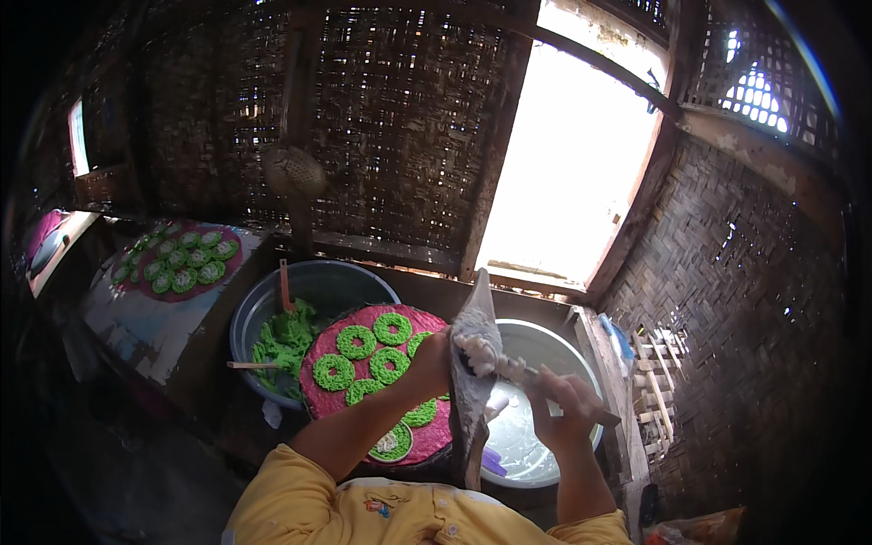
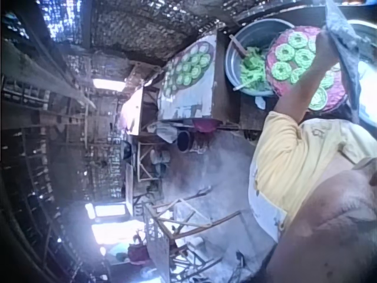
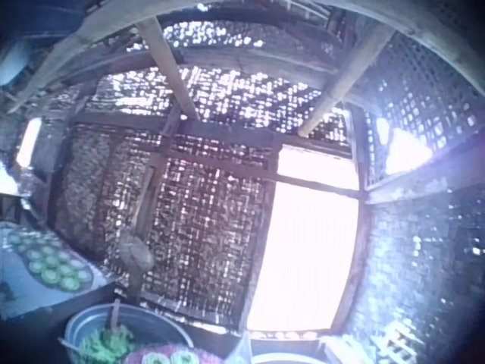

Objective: The person scoops green dough from a metal bowl and presses it into circular molds on a pink mat using a wooden press. The shaped dough rings are arranged on the mat as the process continues.

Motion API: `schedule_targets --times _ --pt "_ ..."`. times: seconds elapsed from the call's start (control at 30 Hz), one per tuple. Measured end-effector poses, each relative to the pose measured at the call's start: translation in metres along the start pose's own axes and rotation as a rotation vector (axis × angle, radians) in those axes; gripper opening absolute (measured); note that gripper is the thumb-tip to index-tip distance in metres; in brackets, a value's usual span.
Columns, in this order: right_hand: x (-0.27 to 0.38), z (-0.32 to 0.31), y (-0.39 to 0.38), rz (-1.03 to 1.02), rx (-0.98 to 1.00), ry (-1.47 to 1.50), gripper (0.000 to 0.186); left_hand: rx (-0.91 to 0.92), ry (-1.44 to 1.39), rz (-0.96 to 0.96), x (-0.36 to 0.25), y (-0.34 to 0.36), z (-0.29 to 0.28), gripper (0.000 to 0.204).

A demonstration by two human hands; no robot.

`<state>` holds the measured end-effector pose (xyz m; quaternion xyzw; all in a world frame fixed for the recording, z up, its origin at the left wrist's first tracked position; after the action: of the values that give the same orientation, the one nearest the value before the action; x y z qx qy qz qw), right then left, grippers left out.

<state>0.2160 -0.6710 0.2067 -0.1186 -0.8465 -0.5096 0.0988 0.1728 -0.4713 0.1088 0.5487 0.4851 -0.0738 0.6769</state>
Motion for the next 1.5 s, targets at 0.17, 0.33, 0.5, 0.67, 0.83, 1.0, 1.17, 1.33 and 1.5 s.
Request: schedule_targets --times 0.17,0.33,0.5,0.67,0.83,1.0,1.17,1.33,1.5 --pt "-0.027 0.007 -0.009 0.262 0.259 0.247 0.03 -0.095 0.022 -0.018 0.006 -0.009 -0.023 0.04" --pt "-0.034 0.009 0.003 0.2 0.105 0.062 0.029 0.089 0.083 0.107 -0.022 -0.015 -0.013 0.039" --pt "-0.026 0.016 -0.015 0.259 0.391 0.243 0.031 0.087 0.317 0.081 -0.023 -0.019 -0.03 0.043" --pt "-0.005 0.005 -0.01 0.26 0.272 0.243 0.031 0.003 0.241 0.135 -0.019 -0.02 -0.049 0.041" --pt "0.031 0.024 -0.015 0.248 0.406 0.222 0.028 -0.037 -0.193 -0.101 -0.004 -0.037 -0.065 0.044" --pt "-0.011 0.019 -0.045 0.724 0.39 0.452 0.02 0.07 0.034 0.016 -0.042 -0.044 -0.119 0.025" --pt "-0.071 0.078 -0.139 0.794 0.731 -0.521 0.029 -0.141 -0.403 0.109 -0.117 -0.06 -0.184 0.022" --pt "-0.051 0.136 -0.223 0.744 1.068 -0.654 0.042 -0.321 -0.733 0.277 -0.189 -0.085 -0.239 0.021" --pt "0.043 0.11 -0.103 0.93 0.418 0.453 0.054 -0.224 -0.864 0.499 -0.217 -0.1 -0.272 0.021"
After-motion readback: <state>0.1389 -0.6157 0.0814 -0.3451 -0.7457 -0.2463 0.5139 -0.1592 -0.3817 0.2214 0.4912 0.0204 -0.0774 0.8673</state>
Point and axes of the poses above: each hand's wrist, its own y-axis towards the middle knuckle, its own z-axis out of the palm, x = y × z, the point moved 9 cm from there along y, towards the middle knuckle, and after that the axes turned 14 degrees about z, right-handed, at the moved point
